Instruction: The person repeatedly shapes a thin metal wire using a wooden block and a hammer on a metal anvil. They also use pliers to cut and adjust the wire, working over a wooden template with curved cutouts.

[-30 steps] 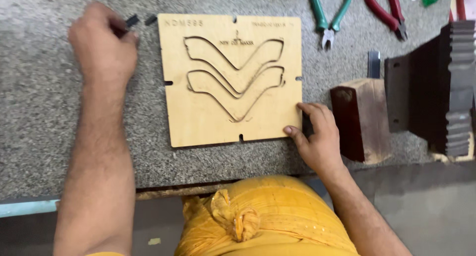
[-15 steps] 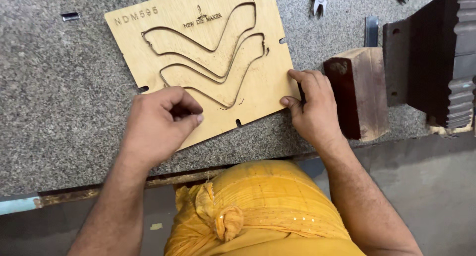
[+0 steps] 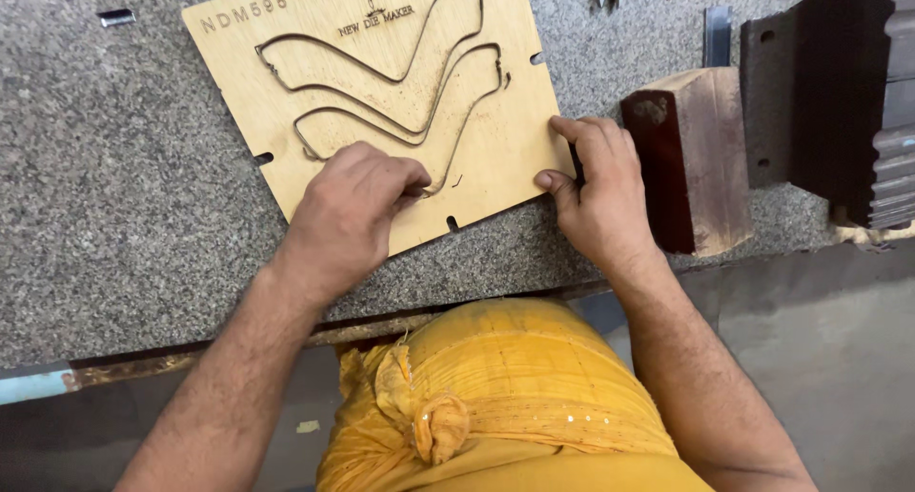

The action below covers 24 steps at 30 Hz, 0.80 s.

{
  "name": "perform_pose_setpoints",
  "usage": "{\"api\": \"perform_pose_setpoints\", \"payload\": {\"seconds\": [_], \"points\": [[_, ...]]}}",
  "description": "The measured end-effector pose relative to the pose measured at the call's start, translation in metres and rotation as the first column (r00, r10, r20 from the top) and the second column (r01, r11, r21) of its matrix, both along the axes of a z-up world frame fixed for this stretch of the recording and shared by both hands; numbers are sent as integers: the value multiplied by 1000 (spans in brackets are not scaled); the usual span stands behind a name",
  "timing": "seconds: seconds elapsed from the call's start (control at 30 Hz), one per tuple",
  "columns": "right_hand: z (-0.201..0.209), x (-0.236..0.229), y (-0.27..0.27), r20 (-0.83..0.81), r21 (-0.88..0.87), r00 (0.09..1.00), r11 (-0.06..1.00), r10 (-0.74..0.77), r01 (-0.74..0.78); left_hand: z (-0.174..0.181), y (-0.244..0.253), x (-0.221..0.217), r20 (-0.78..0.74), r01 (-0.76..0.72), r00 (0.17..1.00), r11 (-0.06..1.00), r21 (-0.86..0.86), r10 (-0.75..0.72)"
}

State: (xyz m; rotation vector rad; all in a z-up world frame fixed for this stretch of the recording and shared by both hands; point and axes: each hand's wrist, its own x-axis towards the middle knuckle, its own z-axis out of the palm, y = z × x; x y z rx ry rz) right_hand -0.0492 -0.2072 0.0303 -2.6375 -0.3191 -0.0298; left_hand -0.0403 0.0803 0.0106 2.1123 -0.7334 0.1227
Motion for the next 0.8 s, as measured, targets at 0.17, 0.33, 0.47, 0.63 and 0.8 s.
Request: {"api": "perform_pose_setpoints", "payload": {"seconds": [0.17, 0.33, 0.47, 0.63, 0.8], "points": [[-1, 0, 0, 14, 0, 1000, 1000, 14, -14, -7, -1, 9, 39, 104, 994, 994, 42, -106], [-2, 0, -1, -4, 3, 1000, 1000, 7, -7, -9, -1, 10, -24, 128, 992, 990, 56, -127], [-2, 0, -1, 18, 7, 1000, 1000, 13, -14, -11, 0, 11, -63, 147, 988, 987, 68, -143], [-4, 0, -1, -2, 4, 1000, 1000, 3, -3, -14, -1, 12, -6, 153, 988, 986, 67, -153], [-5, 0, -3, -15, -13, 1000, 1000, 8, -9, -16, 0, 12, 25, 172, 985, 983, 71, -174]]}}
